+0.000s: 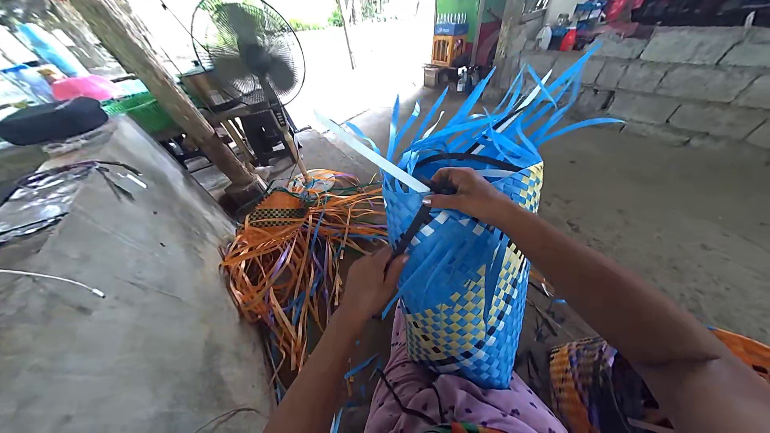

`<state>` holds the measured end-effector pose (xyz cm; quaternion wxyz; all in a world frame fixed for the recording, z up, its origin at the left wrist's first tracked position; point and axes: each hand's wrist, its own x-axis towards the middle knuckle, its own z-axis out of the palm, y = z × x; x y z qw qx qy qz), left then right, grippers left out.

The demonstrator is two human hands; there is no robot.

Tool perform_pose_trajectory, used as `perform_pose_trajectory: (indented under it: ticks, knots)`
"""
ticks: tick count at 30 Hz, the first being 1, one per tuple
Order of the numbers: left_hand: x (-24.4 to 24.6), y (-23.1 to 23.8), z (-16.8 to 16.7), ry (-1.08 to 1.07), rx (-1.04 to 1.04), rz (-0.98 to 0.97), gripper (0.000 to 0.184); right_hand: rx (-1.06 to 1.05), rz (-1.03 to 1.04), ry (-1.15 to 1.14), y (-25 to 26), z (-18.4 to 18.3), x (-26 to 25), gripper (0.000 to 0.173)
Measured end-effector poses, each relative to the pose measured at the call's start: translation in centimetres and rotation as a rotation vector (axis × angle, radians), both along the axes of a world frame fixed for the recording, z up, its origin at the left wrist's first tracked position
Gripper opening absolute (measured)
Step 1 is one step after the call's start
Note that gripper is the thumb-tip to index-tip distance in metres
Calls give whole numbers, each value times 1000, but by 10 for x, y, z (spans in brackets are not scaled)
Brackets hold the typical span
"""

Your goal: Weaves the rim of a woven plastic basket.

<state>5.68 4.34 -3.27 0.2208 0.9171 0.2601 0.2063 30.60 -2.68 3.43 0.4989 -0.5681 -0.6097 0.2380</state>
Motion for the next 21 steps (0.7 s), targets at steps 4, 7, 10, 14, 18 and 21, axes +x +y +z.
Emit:
perform_pose_trajectory:
  ticks: [4,7,10,14,18,21]
  knots:
    - [-79,29,-73,-60,119,148,39,5,-45,-35,-3,-7,17,18]
    - [-119,53,-88,-182,313,272,47,9,-64,-54,-2,-9,16,16]
    - [-123,62,-77,-224,227,187,35,72,-32,-191,-1,-7,10,24]
    - [-76,58,-42,-382,167,-93,25,146,-209,-613,0,-15,-18,65]
    - [-13,41,23,-474,141,-222,12,344,-382,-719,8,-23,-37,42]
    - [17,45,60,-446,378,-303,11,434,-363,-609,8,-23,-40,30]
